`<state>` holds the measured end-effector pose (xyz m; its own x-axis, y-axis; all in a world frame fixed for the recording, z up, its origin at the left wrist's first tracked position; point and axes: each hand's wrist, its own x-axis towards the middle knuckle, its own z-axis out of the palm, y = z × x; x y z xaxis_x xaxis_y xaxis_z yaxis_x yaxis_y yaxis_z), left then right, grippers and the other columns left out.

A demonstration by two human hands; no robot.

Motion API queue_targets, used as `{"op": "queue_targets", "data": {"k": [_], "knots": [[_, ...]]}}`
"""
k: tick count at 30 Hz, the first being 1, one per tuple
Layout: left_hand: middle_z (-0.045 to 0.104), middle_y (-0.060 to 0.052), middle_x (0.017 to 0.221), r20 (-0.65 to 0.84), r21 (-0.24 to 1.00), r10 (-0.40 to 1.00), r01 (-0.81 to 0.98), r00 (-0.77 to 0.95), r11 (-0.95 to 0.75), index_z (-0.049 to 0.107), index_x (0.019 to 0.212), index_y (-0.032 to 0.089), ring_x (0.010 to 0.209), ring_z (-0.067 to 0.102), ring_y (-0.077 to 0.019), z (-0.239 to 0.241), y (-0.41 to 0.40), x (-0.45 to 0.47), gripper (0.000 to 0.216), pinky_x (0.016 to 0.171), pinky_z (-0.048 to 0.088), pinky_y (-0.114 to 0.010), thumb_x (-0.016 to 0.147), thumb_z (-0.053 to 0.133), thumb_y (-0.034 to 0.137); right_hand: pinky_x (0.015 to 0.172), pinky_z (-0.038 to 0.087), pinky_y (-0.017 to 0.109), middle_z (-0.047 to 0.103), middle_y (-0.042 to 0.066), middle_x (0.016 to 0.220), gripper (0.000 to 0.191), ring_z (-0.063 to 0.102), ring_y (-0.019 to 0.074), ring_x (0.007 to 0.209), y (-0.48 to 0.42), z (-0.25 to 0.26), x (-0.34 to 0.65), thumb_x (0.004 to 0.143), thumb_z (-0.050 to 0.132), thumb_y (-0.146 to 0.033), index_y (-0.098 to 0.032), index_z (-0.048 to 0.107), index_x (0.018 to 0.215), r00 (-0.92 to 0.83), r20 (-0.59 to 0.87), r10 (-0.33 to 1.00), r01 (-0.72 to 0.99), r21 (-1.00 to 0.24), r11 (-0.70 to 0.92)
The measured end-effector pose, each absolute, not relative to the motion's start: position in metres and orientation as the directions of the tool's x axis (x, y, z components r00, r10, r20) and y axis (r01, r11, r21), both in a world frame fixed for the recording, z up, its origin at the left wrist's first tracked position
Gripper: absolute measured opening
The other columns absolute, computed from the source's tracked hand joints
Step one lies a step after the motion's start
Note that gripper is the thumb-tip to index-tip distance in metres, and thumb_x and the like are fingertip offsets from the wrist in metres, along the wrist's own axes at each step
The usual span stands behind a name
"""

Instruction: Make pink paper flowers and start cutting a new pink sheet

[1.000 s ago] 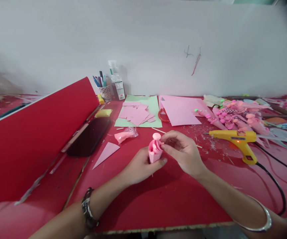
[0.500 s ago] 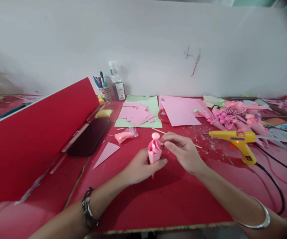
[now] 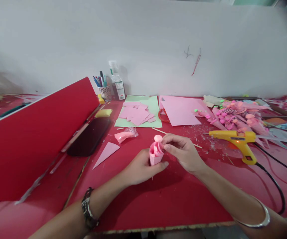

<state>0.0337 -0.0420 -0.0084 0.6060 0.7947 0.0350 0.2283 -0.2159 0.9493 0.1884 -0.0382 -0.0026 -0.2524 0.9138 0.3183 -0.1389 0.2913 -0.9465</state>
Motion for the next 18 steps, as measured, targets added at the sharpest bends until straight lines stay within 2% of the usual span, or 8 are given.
{"op": "queue_targets", "data": {"k": [11, 15, 18], "knots": [[0.035, 0.005, 0.058, 0.006, 0.946, 0.811, 0.260, 0.585, -0.195, 0.043, 0.063, 0.016, 0.054, 0.034, -0.0074, -0.0099, -0.0423, 0.0328, 0.021, 0.049, 0.031, -0.021, 0.075, 0.049, 0.032, 0.061, 0.043, 0.021, 0.053, -0.003, 0.068, 0.003, 0.050, 0.0075, 0.064, -0.0397, 0.0029, 0.1871, 0.074, 0.059, -0.019, -0.019, 0.059, 0.071, -0.285, 0.270, 0.920, -0.086, -0.963, 0.256], [0.042, 0.004, 0.063, 0.011, 0.928, 0.853, 0.312, 0.522, -0.203, 0.050, 0.072, 0.015, 0.058, 0.038, -0.0087, -0.0082, -0.0397, 0.0341, 0.019, 0.054, 0.035, -0.022, 0.072, 0.053, 0.034, 0.065, 0.045, 0.023, 0.056, -0.002, 0.070, 0.003, 0.053, 0.0088, 0.067, -0.0401, 0.0001, 0.1839, 0.074, 0.059, -0.019, -0.019, 0.058, 0.070, -0.191, 0.261, 0.946, -0.093, -0.964, 0.248], [0.043, 0.003, 0.063, 0.017, 0.923, 0.866, 0.326, 0.500, -0.206, 0.050, 0.070, 0.015, 0.058, 0.038, -0.0088, -0.0084, -0.0378, 0.0344, 0.019, 0.052, 0.034, -0.022, 0.073, 0.053, 0.034, 0.064, 0.046, 0.023, 0.057, -0.002, 0.070, 0.003, 0.053, 0.0092, 0.067, -0.0395, -0.0024, 0.1829, 0.073, 0.059, -0.021, -0.020, 0.058, 0.070, -0.113, 0.277, 0.954, -0.097, -0.959, 0.267]]}}
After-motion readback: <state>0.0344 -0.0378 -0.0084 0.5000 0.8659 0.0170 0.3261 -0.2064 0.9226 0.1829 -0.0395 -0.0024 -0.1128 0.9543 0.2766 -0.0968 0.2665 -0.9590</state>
